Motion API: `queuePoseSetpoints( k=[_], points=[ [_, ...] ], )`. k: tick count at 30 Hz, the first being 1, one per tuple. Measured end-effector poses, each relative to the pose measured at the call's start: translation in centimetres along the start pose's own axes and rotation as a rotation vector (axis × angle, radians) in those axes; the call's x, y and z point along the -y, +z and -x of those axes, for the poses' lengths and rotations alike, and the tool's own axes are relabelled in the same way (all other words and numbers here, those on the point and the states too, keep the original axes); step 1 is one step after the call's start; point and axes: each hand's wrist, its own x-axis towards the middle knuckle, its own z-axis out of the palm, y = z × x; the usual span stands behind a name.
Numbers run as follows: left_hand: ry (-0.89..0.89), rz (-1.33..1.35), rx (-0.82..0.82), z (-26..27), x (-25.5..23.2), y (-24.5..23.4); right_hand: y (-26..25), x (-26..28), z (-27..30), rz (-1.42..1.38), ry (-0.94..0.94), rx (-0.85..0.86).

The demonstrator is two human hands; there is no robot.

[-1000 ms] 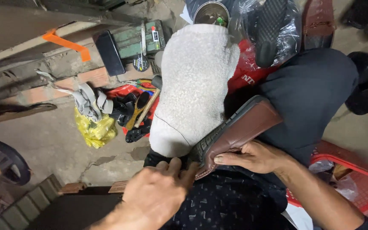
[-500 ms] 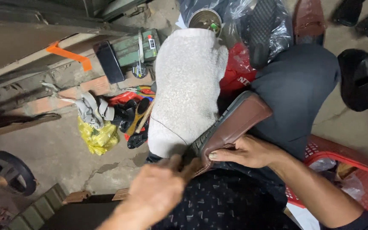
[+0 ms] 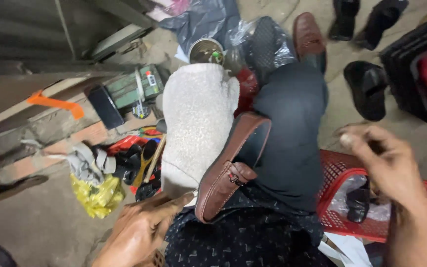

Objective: Hand-sewing a rubber sole onto a leather loafer using a needle and heavy thread.

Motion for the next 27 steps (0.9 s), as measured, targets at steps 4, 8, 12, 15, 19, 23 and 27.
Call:
queuePoseSetpoints(
  k=[4, 8, 12, 15, 19, 23, 27],
  points=[
    [0.026, -0.004, 0.036, -0.2, 1.1, 0.3, -0.3, -1.2, 1.0, 0.831, -0.453, -0.321],
    [0.007, 0.059, 0.013, -0.3, 0.2, -0.3, 6.9, -0.7, 0.7, 0.733, -0.973, -0.039],
    [0.079, 0.052, -0.059, 0.0, 1.6, 0.8, 9.8, 0.9, -0.1, 0.995, -1.014, -0.059],
    [0.050, 0.108, -0.047, 0.4, 1.9, 1.1, 9.4, 2.2, 0.0, 1.020, -0.980, 0.007],
    [0.094, 0.119, -0.084, 0.2, 2.0, 1.1, 9.2, 3.8, 0.4, 0.980, -0.917, 0.051],
    [0.052, 0.044, -0.030, -0.1, 2.2, 1.2, 9.1, 1.3, -0.5, 1.030, -0.984, 0.006],
    [0.051, 0.078, -0.025, -0.2, 2.2, 0.8, 7.7, 3.0, 0.2, 0.937, -0.810, 0.148]
  ],
)
